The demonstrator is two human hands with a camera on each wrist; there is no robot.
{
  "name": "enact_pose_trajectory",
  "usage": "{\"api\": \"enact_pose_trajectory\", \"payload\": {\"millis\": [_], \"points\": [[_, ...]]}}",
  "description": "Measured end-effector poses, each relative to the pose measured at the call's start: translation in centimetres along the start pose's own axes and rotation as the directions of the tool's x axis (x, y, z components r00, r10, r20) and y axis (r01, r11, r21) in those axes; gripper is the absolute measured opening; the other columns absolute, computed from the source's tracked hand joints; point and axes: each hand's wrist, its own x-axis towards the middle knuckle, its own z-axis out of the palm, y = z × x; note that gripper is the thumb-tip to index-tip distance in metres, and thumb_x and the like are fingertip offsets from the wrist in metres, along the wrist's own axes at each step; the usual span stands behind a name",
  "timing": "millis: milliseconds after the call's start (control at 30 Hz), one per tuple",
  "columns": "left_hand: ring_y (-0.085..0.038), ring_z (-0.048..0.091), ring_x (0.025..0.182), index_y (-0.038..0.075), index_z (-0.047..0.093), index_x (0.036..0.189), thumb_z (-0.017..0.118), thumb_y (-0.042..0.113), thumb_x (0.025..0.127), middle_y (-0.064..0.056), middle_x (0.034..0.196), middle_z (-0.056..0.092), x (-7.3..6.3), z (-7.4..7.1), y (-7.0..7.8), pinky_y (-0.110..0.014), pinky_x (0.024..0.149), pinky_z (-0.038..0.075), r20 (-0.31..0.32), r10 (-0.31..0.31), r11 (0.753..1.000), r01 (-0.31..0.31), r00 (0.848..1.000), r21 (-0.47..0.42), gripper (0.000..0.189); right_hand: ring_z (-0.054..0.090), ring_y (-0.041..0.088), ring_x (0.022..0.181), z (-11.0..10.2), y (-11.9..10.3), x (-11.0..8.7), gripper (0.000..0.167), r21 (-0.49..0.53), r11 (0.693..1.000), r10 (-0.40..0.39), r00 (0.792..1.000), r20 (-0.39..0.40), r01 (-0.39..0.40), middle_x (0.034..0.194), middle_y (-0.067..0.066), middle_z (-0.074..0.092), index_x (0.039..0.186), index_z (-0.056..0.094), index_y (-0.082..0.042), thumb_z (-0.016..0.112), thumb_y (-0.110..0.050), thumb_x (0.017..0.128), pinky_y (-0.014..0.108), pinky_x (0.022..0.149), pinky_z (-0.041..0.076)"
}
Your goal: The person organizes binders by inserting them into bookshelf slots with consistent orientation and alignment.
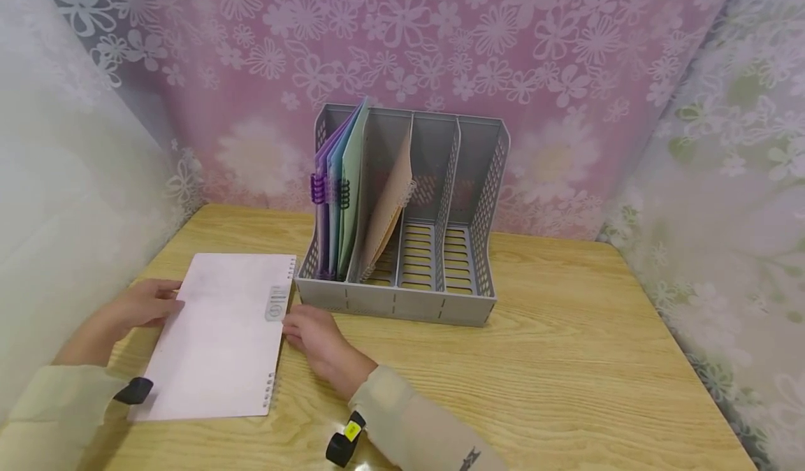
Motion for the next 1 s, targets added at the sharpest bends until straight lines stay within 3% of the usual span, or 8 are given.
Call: {"api": "enact_pose_trajectory", "payload": {"millis": [133, 400, 533, 733, 867, 1000], "points": [[-0.045, 0.058, 0.107, -0.021, 0.032, 0.136, 0.054, 0.013, 0.097, -0.043, 0.128, 0.044, -0.3, -0.3, -0.4, -0.046, 0.085, 0.056, -0.015, 0.033, 0.999, -0.033, 0.999, -0.033, 0.056, 0.062, 0.025, 0.105, 0.0, -0.1, 0.2, 0.039, -0.045, 0.998, -0.037, 0.999, 0.016, 0.038, 0.122, 0.025, 0.06, 0.128, 0.052, 0.014, 0.054, 0.004, 0.09, 0.041, 0.102, 0.047], [-0.022, 0.06, 0.095, -0.02, 0.026, 0.135, 0.056, 0.013, 0.098, -0.043, 0.129, 0.038, -0.4, -0.7, -1.0, -0.03, 0.079, 0.058, 0.019, 0.085, 0.975, -0.079, 0.996, -0.208, 0.057, 0.065, 0.026, 0.104, 0.0, -0.5, 0.3, 0.044, -0.163, 0.982, -0.099, 0.995, 0.006, 0.099, 0.12, 0.018, 0.065, 0.13, 0.055, 0.006, 0.061, 0.004, 0.086, 0.036, 0.095, 0.052], [-0.018, 0.059, 0.092, -0.019, 0.028, 0.132, 0.056, 0.011, 0.098, -0.043, 0.128, 0.039, -0.4, -0.8, -0.9, -0.029, 0.077, 0.057, 0.018, 0.092, 0.97, -0.085, 0.996, -0.229, 0.053, 0.064, 0.018, 0.098, 0.0, -0.5, 0.2, 0.043, -0.247, 0.959, -0.135, 0.991, 0.02, 0.136, 0.115, 0.011, 0.067, 0.128, 0.06, 0.0, 0.062, 0.001, 0.085, 0.032, 0.09, 0.053], [-0.011, 0.059, 0.09, -0.018, 0.03, 0.131, 0.056, 0.009, 0.098, -0.036, 0.122, 0.046, -0.5, -0.8, -0.5, -0.03, 0.078, 0.057, -0.019, 0.139, 0.953, -0.139, 0.99, -0.268, 0.05, 0.061, 0.016, 0.092, -0.3, -0.7, 0.4, 0.045, -0.273, 0.949, -0.164, 0.986, -0.004, 0.157, 0.105, 0.01, 0.066, 0.129, 0.06, -0.006, 0.064, 0.0, 0.085, 0.033, 0.089, 0.053], [-0.006, 0.059, 0.086, -0.016, 0.033, 0.131, 0.057, 0.006, 0.098, -0.021, 0.109, 0.056, -0.7, -0.8, 0.2, -0.031, 0.076, 0.058, -0.075, 0.228, 0.93, -0.24, 0.971, -0.279, 0.046, 0.062, 0.017, 0.095, -0.5, -0.8, 0.3, 0.044, -0.289, 0.941, -0.191, 0.981, -0.028, 0.175, 0.108, 0.009, 0.067, 0.128, 0.06, -0.005, 0.067, -0.002, 0.085, 0.032, 0.088, 0.054], [-0.002, 0.059, 0.085, -0.013, 0.038, 0.126, 0.059, 0.006, 0.097, -0.006, 0.099, 0.059, -1.0, -0.8, 1.0, -0.03, 0.073, 0.058, -0.142, 0.323, 0.906, -0.349, 0.936, -0.239, 0.041, 0.062, 0.018, 0.097, -0.8, -0.8, 0.2, 0.038, -0.286, 0.936, -0.219, 0.976, -0.015, 0.206, 0.109, 0.01, 0.067, 0.123, 0.064, -0.003, 0.067, -0.001, 0.085, 0.031, 0.086, 0.055]]}}
